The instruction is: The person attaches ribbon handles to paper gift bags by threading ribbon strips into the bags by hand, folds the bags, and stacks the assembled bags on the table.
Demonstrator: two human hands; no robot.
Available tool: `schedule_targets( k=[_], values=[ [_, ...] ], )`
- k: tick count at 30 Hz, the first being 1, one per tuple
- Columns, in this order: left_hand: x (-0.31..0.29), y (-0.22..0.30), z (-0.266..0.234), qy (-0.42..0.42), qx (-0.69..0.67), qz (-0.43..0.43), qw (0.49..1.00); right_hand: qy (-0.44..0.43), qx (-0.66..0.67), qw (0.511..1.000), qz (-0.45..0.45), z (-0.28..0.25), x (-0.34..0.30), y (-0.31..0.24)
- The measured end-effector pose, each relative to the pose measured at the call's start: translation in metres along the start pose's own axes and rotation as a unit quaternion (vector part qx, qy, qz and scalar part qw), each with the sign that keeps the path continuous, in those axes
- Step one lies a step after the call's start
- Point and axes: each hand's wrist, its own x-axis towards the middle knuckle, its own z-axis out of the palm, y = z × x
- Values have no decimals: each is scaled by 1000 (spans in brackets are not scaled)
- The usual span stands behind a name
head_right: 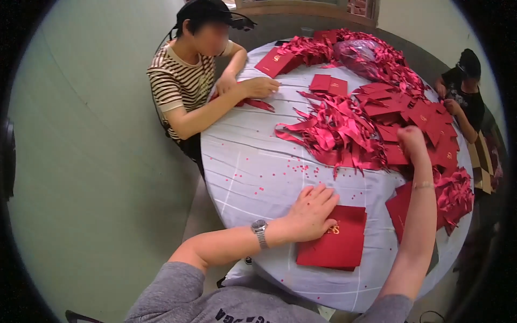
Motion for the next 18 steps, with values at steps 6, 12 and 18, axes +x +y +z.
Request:
schedule_targets(
  k=[6, 12, 18],
  values=[
    [4, 6, 6, 26, -22, 12, 999, 221, 148, 963, -40, -97, 68, -12],
    [-5, 4, 5, 12, -18, -11, 1000, 95, 198, 975, -45, -8, -12, -36],
    [0, 3, 4, 18, -24, -4, 1000, 58, 316, 947, 13, 46, -80, -22]
  ],
)
